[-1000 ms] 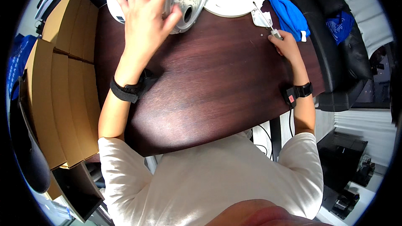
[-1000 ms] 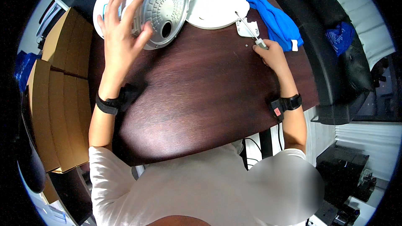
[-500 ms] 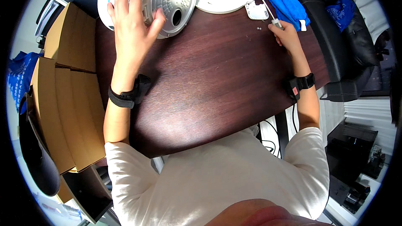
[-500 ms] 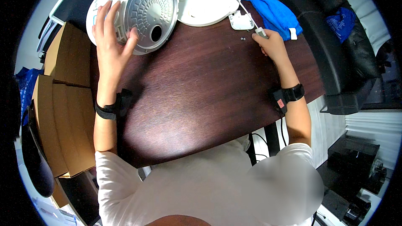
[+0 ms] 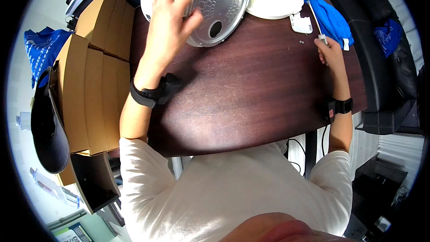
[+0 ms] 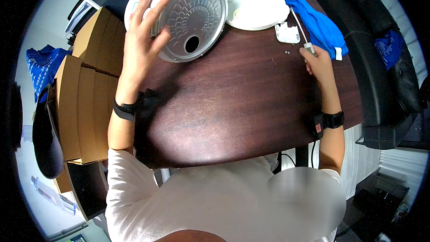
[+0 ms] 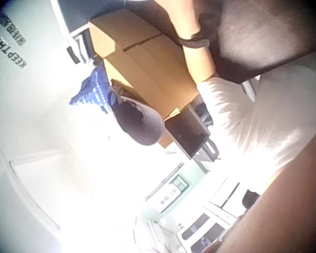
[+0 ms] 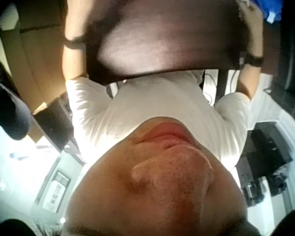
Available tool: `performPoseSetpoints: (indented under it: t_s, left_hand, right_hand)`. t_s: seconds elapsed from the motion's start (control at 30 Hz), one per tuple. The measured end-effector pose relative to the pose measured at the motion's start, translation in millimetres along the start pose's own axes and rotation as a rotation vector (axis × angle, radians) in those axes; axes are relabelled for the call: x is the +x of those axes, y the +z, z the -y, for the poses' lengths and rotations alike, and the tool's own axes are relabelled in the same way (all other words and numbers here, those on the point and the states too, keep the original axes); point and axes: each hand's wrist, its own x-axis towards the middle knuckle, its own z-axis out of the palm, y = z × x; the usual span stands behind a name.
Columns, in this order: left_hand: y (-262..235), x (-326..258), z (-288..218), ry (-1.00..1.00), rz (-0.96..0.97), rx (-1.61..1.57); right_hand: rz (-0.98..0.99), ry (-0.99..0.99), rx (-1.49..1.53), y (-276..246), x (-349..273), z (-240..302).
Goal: The person uses a screwdriver to remove screws from the lid of a white appliance, likely a rice cooker. They carefully unscrew multiple fasteners around the rim and lift the lid to separate it from the main body.
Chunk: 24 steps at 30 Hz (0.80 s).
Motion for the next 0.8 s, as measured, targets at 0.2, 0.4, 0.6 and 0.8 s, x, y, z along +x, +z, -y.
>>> performPoseSetpoints:
  t_s: [0.2, 0.4, 0.6, 0.8]
  left_hand:
    - [-33, 7, 17, -0.085, 0.118, -0.272]
    - [-50, 32, 14, -0.018, 0.364, -0.297]
    - [-36, 41, 7, 0.200, 0.393, -0.217]
    - [-31, 25, -10, 0.059, 0.252, -0.233]
  right_hand:
    - [0.034, -0.045, 0.099, 5, -8, 8]
    - [0.208, -0.124, 0.203, 38, -12, 57]
    - [0.242, -0.271, 0.185, 78, 3, 106]
    - [0.152, -0.434, 0.441, 111, 18, 125]
